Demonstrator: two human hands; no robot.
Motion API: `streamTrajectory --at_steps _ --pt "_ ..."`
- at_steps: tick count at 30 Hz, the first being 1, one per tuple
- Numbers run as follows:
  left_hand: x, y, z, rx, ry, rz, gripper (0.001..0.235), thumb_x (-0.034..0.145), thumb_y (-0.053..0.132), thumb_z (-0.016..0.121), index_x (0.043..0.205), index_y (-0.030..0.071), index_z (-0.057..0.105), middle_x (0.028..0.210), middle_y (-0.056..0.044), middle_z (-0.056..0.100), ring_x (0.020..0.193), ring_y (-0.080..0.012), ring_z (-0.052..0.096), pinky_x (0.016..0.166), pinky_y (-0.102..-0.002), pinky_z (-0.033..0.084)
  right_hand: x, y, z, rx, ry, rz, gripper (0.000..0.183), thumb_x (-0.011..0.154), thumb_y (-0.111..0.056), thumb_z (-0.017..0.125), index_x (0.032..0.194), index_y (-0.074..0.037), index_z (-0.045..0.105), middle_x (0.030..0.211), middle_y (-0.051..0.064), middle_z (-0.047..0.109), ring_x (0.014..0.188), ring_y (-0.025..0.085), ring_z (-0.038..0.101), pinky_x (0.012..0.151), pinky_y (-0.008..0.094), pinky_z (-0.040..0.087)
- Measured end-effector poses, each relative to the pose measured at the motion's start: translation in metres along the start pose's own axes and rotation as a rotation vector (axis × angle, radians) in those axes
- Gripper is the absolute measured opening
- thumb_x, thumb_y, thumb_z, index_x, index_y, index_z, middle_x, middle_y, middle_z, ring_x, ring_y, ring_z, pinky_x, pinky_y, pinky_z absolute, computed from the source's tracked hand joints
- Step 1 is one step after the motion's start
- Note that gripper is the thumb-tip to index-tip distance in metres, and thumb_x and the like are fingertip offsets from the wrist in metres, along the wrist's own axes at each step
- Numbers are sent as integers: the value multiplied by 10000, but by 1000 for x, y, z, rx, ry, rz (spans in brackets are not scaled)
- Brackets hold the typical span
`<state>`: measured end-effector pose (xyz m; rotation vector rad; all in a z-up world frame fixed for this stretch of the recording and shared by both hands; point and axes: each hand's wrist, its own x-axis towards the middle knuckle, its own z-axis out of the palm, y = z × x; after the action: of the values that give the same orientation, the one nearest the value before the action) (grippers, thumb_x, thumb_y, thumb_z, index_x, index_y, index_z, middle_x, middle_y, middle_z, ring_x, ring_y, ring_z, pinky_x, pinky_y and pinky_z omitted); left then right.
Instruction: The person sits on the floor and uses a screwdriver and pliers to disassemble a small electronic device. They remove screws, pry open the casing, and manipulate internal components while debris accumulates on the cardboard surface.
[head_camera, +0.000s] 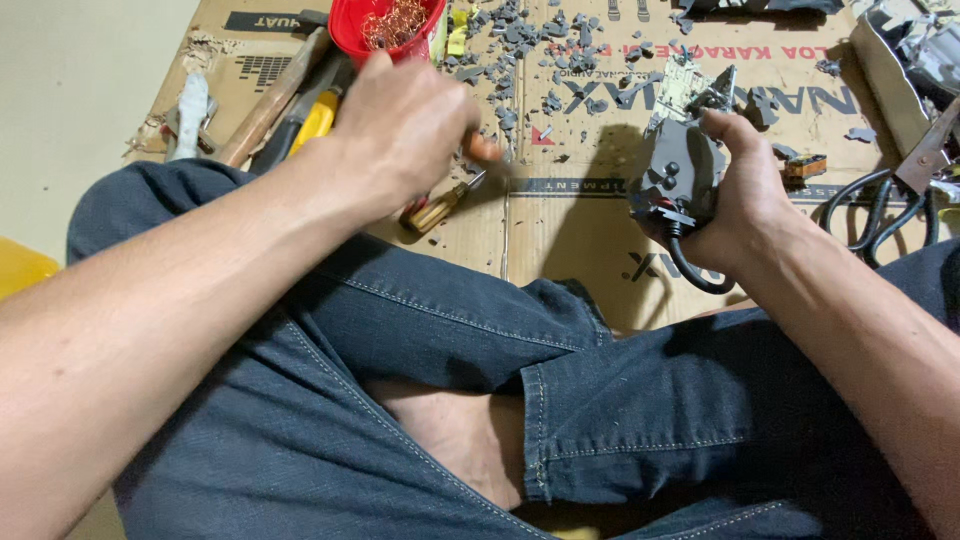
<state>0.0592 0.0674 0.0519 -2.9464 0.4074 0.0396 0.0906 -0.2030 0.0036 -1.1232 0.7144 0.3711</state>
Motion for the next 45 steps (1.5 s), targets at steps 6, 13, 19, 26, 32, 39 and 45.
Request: streamTrajectory --at_steps 6,13,19,26,32,39,45 --pt "-31 5 -66 -1 -286 -130 169 910 327 707 1051 320 799 1030 -146 742 995 -397 689 795 -565 560 -18 1 9 -17 8 -42 280 844 -487 589 955 -235 640 893 -35 706 791 153 651 731 362 552" --pt "-17 4 -34 199 -570 -59 228 826 92 772 1050 50 792 958 -138 768 827 -305 732 638 -429 570 -9 1 3 51 -38 -41 272 848 -494 583 913 -241 660 866 -54 714 744 150 650 689 329 553" --pt "-13 -11 1 57 201 59 83 981 211 760 1007 133 756 701 -103 707 691 -296 724 639 -485 660 -21 1 9 -2 90 -29 285 828 -505 603 940 -244 624 880 -59 690 797 134 654 708 356 553" --pt "-23 16 -40 -141 -391 -76 255 875 124 668 1071 241 782 978 -68 726 903 -276 675 733 -453 579 -17 0 5 26 22 -16 300 841 -499 587 949 -224 640 888 -40 705 775 148 653 711 340 572" --pt "-4 -6 9 -206 90 -159 95 979 126 708 920 159 774 728 -42 729 641 -255 673 609 -430 613 -11 2 4 -6 18 -27 289 846 -507 581 930 -233 619 873 -37 674 766 156 628 693 350 544" --pt "-16 -8 -11 -561 -567 -105 327 831 -6 607 1032 142 819 987 33 811 733 -127 669 672 -285 519 -31 2 13 -55 60 -41 358 860 -541 545 1021 -226 601 977 -12 700 865 152 649 752 340 578" --pt "26 -22 25 -412 192 -328 246 836 165 724 986 332 824 1028 -78 762 1001 -374 683 876 -576 531 -45 1 16 -8 126 -98 752 732 -735 400 1138 -140 614 971 40 720 865 190 734 749 372 656"
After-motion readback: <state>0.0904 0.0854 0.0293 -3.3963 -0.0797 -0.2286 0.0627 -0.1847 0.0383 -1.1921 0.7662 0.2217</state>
